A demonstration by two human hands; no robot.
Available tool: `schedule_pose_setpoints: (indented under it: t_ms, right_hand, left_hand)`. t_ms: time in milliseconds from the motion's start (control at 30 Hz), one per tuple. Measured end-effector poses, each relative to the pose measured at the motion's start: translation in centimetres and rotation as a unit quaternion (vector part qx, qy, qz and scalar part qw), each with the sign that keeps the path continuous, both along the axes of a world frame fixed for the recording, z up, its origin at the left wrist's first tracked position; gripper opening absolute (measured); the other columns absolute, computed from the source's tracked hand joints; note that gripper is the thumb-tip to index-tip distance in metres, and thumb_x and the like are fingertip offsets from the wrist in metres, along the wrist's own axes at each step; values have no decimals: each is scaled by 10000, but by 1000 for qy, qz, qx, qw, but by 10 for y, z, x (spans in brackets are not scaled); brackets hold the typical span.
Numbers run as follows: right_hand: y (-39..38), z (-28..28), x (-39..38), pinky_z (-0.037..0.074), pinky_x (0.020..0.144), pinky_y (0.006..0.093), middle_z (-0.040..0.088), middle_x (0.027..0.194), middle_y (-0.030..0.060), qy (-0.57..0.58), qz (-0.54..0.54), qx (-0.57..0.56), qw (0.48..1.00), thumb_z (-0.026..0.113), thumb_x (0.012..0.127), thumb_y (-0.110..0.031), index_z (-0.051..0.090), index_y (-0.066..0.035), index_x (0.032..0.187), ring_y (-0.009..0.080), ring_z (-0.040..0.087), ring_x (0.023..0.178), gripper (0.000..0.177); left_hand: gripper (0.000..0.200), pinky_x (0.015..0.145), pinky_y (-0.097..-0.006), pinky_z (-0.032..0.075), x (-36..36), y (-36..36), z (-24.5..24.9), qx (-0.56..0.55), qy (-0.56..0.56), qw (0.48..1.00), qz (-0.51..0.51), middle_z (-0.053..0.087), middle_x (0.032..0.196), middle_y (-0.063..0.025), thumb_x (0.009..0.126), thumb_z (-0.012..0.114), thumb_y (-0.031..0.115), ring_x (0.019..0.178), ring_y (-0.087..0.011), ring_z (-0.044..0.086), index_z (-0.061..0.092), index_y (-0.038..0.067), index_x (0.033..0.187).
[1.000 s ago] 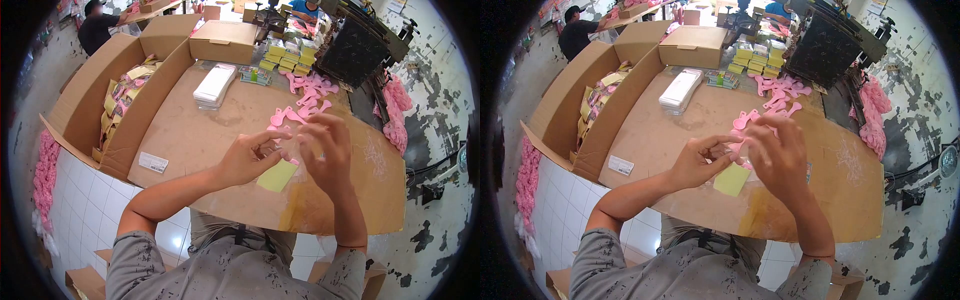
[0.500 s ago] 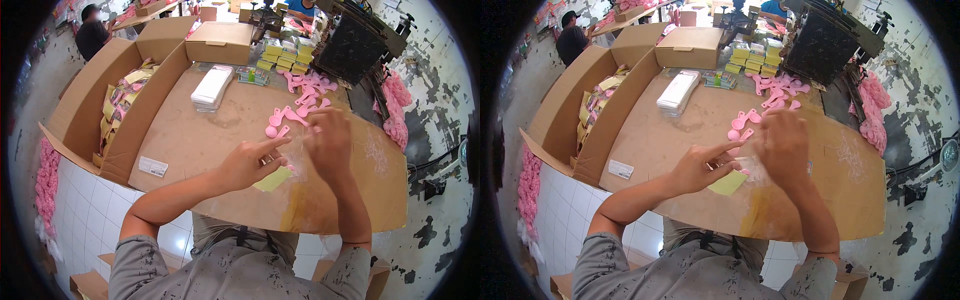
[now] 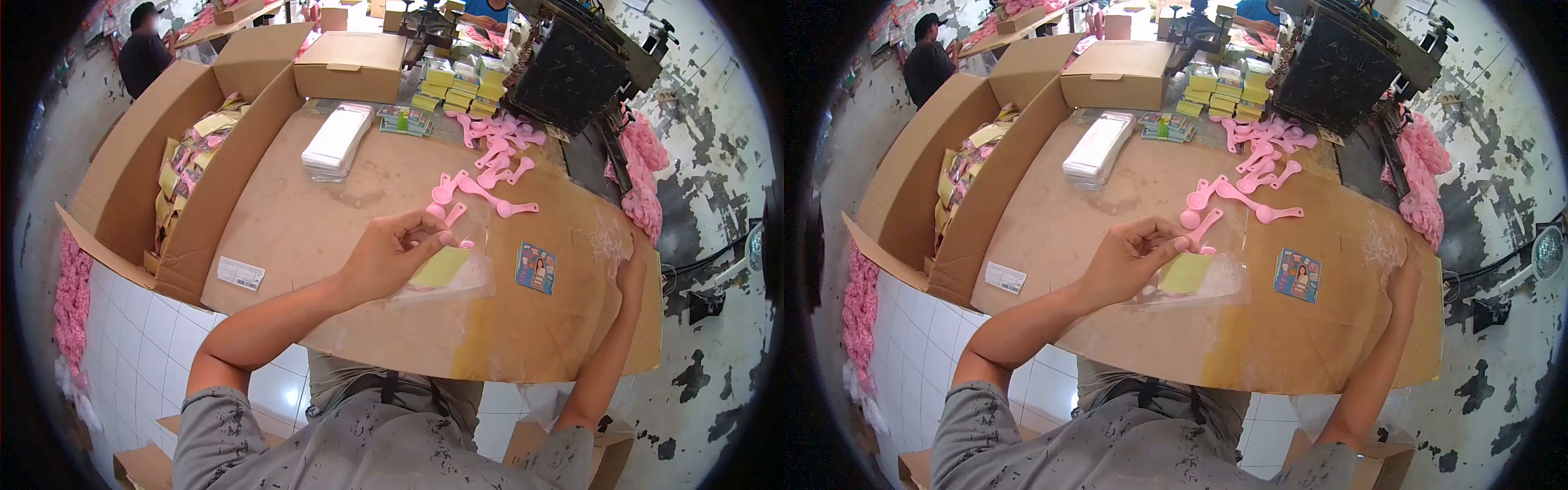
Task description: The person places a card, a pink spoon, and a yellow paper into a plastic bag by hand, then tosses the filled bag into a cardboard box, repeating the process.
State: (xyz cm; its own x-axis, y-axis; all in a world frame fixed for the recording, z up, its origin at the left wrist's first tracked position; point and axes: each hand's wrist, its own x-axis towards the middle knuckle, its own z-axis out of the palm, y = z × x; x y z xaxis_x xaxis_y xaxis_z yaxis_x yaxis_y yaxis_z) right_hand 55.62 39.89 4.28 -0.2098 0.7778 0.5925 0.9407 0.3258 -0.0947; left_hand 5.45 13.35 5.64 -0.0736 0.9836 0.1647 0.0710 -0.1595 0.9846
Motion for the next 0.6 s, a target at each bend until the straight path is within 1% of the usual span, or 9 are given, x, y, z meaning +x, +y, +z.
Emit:
schedule_pose_setpoints:
  t_ms: [100,133,167,200,233,300,400,500,600]
  right_hand:
    - [-46,30,-78,478,1055,451,674,1301,211,7,66,27,997,616,945,-32,611,-26,1376,376,647,1184,431]
    - [-70,42,-115,491,1028,425,691,1278,184,71,126,-64,987,644,944,-64,626,-28,1361,337,659,1163,419]
    - [-92,50,-150,504,1001,399,708,1256,157,135,184,-152,962,671,944,-97,642,-30,1347,297,672,1142,409]
    - [-106,49,-174,513,974,377,718,1223,123,184,245,-265,914,687,943,-122,649,-35,1339,251,674,1113,407]
    - [-119,48,-195,522,947,354,728,1190,89,230,302,-373,847,703,943,-148,655,-40,1332,205,676,1085,407]
    - [-147,49,-238,534,910,341,727,1159,69,224,454,-371,779,706,954,-142,671,-20,1304,164,670,1045,372]
    - [-159,37,-273,522,878,263,696,1117,52,298,471,-446,700,675,997,-78,650,8,1274,112,653,1046,291]
    - [-149,24,-279,530,870,258,704,1076,42,346,449,-496,658,675,994,-22,659,23,1208,104,662,999,220]
    - [-150,26,-277,535,800,227,701,1043,17,358,417,-495,673,702,983,-48,702,23,1143,72,663,923,175]
  left_hand:
    - [267,761,-243,587,6,8,-16,56,-75,996,6,776,1046,-85,1050,679,214,914,-94,721,689,-24,1170]
    - [262,766,-249,590,8,8,-15,41,-88,995,0,776,1048,-88,1052,676,210,914,-102,725,688,-23,1170]
    - [257,772,-256,594,9,8,-13,28,-99,995,-6,776,1050,-92,1053,673,206,915,-110,728,687,-22,1170]
    - [252,777,-262,598,9,8,-11,16,-109,994,-11,775,1052,-95,1054,670,203,915,-117,732,686,-20,1170]
    - [251,775,-265,600,9,8,-13,20,-110,994,-12,775,1051,-98,1055,668,202,919,-121,735,684,-19,1174]
    - [250,770,-270,606,8,10,-20,28,-111,993,-14,775,1051,-103,1056,665,200,928,-129,740,679,-17,1180]
    - [218,819,-242,570,7,8,-10,-1,-135,991,-18,763,1056,-91,1051,667,144,954,-91,705,679,-48,1154]
    - [236,818,-251,586,3,8,-7,-19,-135,991,-10,767,1068,-92,1051,664,141,979,-101,713,674,-52,1187]
    - [258,817,-258,600,6,7,-5,-36,-144,989,-11,766,1068,-83,1047,667,133,990,-104,719,667,-51,1227]
